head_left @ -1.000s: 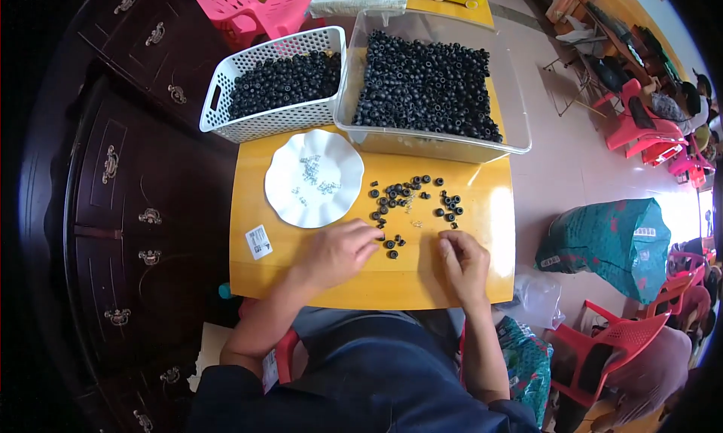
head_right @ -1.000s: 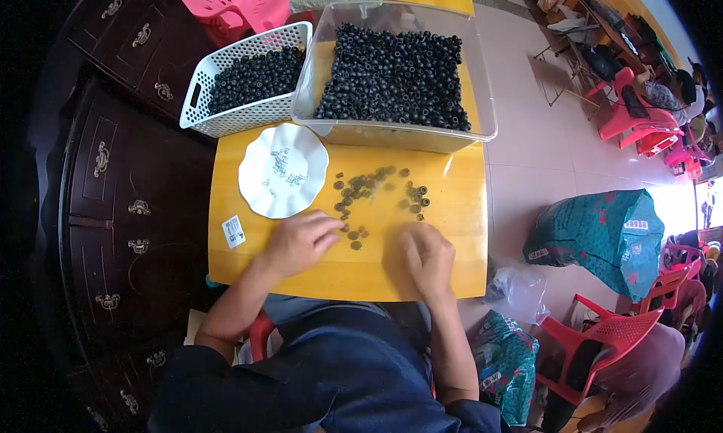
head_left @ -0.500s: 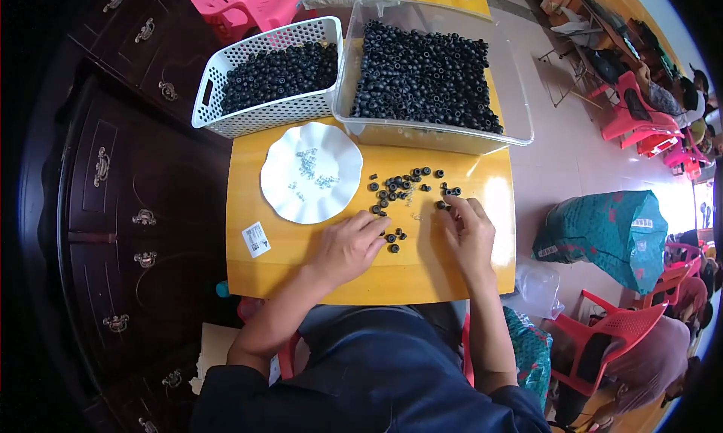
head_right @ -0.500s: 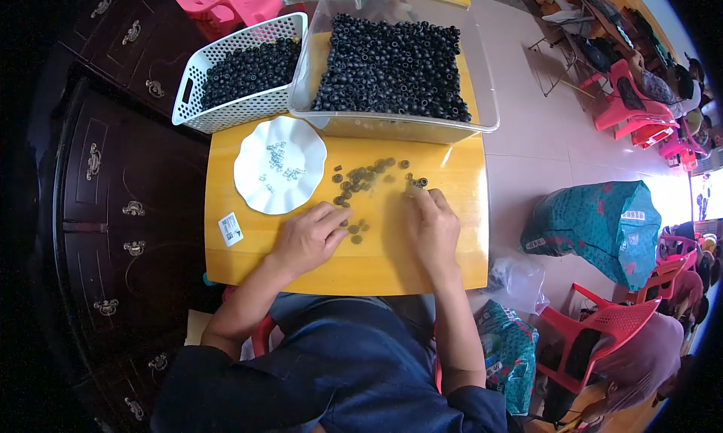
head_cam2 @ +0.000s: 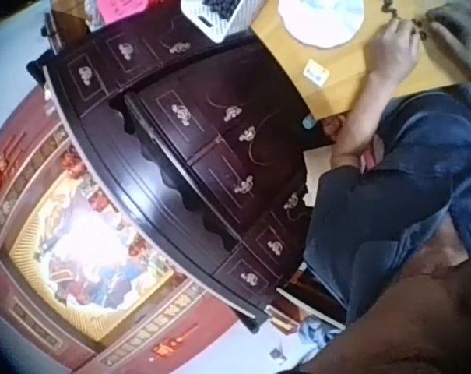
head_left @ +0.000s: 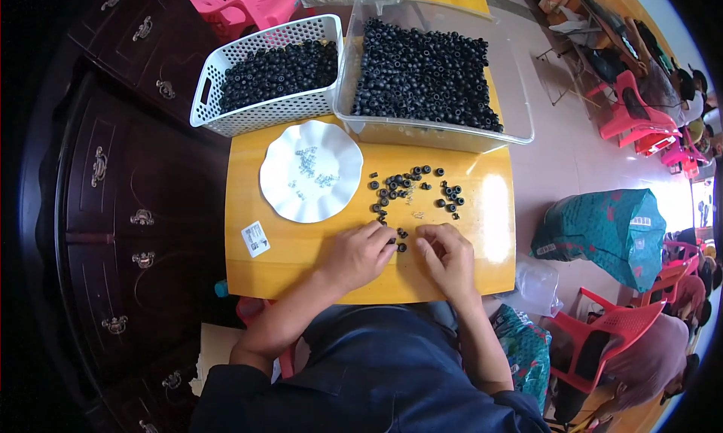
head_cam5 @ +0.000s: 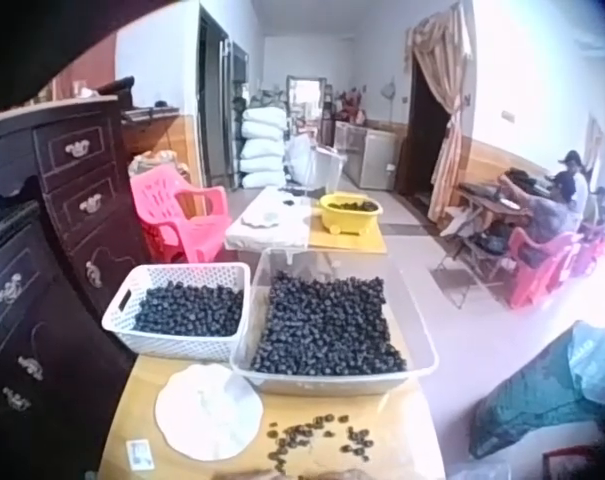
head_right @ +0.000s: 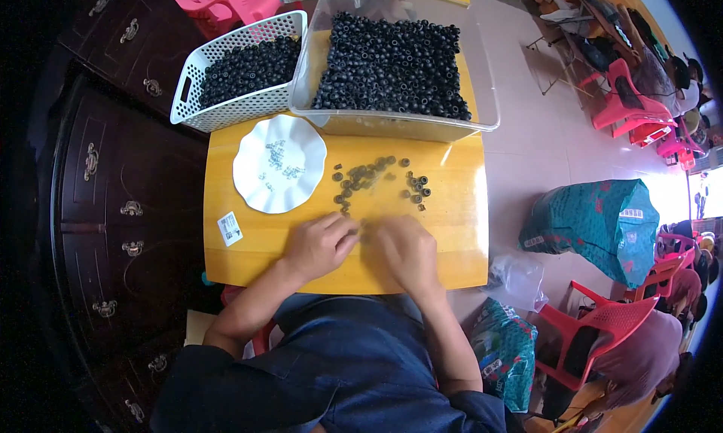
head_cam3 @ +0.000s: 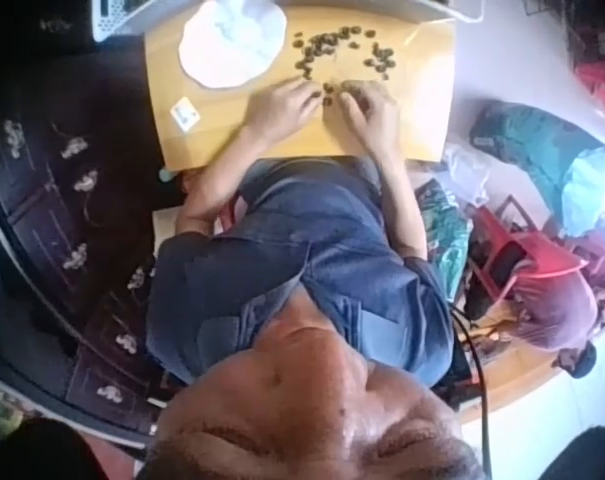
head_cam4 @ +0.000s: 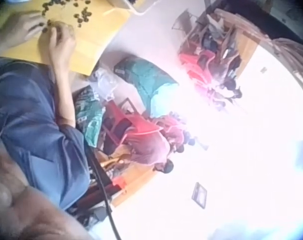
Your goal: The person picks up a small metal pin from a white plate and inserts it into a black rubber grommet by hand. They repeat this process, placing the assembled components back onto the table.
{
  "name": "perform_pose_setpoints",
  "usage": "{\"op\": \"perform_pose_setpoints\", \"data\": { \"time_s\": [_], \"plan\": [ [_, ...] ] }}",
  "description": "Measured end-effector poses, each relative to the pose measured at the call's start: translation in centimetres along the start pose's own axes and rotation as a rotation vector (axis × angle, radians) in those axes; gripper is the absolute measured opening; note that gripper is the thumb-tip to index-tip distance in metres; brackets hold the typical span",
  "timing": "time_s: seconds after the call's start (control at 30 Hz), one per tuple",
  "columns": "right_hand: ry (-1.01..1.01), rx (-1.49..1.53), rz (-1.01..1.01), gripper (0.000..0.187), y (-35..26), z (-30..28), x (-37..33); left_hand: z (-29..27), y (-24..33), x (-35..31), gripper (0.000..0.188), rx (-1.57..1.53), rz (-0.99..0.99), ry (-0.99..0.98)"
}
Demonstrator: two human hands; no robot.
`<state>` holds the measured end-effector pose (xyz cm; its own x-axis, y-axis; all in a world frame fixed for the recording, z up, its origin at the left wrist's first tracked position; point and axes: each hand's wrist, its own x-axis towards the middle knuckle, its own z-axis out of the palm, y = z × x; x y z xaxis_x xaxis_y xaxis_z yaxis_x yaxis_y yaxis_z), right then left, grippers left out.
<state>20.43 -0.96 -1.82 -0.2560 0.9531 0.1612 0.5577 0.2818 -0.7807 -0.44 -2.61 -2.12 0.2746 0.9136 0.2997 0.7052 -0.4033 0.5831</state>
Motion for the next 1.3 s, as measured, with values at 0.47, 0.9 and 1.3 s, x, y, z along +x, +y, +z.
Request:
{"op": "perform_pose_setpoints", "data": {
  "time_s": [0.47, 0.9, 1.3],
  "plan": [
    [-0.353, 1.200, 0.675, 0.017, -1.6, 0.6, -0.9, -1.4, 2.9, -0.8, 0.020, -0.459, -0.053, 0.223],
    [-0.221, 1.059, 0.477, 0.011, -1.0, 2.2, -2.6, -0.9, 2.6, -1.5, 0.015, -0.465, -0.076, 0.169],
    [-0.180, 0.848, 0.370, 0.004, -0.8, 2.6, -3.2, 0.3, 3.1, -1.7, 0.020, -0.416, -0.260, 0.101]
  ]
}}
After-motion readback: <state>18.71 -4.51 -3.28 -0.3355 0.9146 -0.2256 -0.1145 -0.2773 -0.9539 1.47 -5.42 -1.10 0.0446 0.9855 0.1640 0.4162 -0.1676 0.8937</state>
